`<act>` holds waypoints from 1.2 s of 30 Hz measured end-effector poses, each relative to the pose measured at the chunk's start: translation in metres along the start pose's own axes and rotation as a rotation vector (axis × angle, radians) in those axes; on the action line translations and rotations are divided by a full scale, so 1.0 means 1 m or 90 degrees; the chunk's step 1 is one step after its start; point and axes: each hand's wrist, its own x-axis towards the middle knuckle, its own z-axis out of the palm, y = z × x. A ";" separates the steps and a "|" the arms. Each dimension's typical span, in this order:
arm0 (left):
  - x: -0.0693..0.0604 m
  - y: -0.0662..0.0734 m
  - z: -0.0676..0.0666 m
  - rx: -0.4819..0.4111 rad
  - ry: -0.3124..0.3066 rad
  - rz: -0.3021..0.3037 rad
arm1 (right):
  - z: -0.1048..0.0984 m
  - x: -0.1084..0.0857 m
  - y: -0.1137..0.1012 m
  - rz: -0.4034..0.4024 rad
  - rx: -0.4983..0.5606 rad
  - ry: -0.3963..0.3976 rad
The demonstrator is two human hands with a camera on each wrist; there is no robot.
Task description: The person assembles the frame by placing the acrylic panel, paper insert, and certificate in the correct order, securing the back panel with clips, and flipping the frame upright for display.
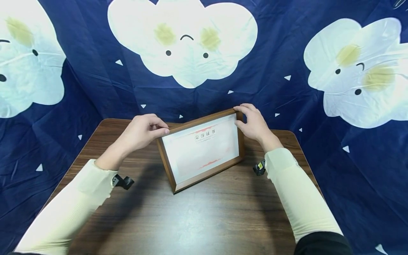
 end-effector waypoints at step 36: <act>0.015 -0.035 0.010 -0.053 0.125 -0.098 | 0.005 -0.031 0.028 -0.006 0.087 0.192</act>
